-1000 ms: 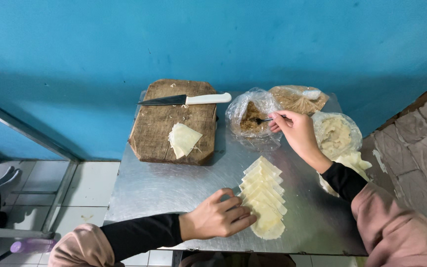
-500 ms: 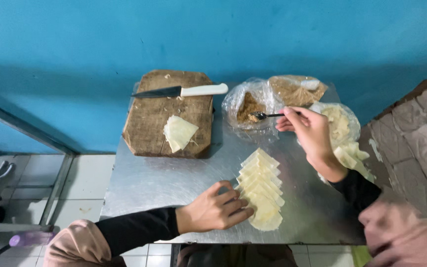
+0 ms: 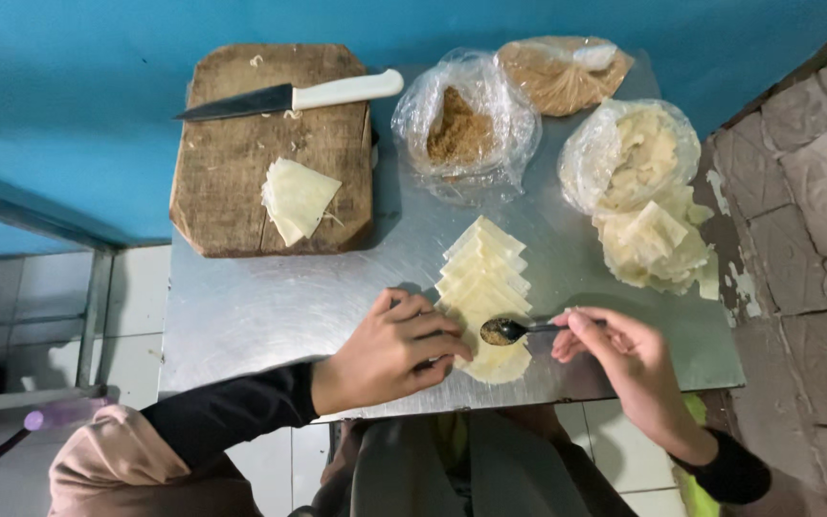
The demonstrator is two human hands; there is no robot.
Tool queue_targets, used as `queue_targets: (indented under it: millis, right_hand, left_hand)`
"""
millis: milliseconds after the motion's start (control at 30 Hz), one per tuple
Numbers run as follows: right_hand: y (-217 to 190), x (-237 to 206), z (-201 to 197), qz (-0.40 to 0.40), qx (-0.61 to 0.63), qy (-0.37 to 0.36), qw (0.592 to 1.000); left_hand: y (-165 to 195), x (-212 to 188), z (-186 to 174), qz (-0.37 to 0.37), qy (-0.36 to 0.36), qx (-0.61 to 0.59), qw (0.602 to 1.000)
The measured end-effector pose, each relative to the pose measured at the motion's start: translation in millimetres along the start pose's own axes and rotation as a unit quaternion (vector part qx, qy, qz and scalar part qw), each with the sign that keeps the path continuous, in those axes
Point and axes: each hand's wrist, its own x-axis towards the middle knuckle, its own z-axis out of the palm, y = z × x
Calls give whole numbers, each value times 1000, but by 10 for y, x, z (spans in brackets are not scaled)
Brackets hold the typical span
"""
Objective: The person picks up thin square pastry wrappers one at a time and arranges them in an overlapping fan-shaped stack on a metal table. After building the stack, the person uses a spoon to scoop brown filling from a plastic-covered bowl and spoons it onto the arranged wrappers.
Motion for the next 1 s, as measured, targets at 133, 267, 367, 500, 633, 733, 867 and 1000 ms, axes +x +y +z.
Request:
queue_targets:
  millis: [133, 267, 367, 500, 633, 733, 867, 1000]
  right_hand:
    - [210, -145, 19, -5, -7, 3, 1000]
    - [378, -257, 52, -59, -34, -4, 998]
    - [458, -299, 65, -114, -52, -6, 992]
    - [478, -325, 66, -195, -73, -15, 978]
    - [437, -326, 83, -239, -99, -20, 966]
    - [397, -355, 114, -262, -137, -12, 955]
    - [340, -393, 135, -299, -193, 2, 934]
    - [278, -419, 142, -318, -216, 20, 923]
  left_hand:
    - [-38, 4, 19, -18, -4, -12, 1000]
    - [-33, -14, 32, -5, 2, 11, 1000]
    - [-22, -19, 46, -10, 15, 12, 1000]
    - [-6, -5, 64, -27, 24, 6, 999]
    - [13, 2, 37, -22, 19, 12, 1000]
    - [28, 12, 30, -18, 18, 17, 1000]
    - [38, -3, 28, -18, 15, 12, 1000]
    - [32, -14, 42, -11, 30, 27, 999]
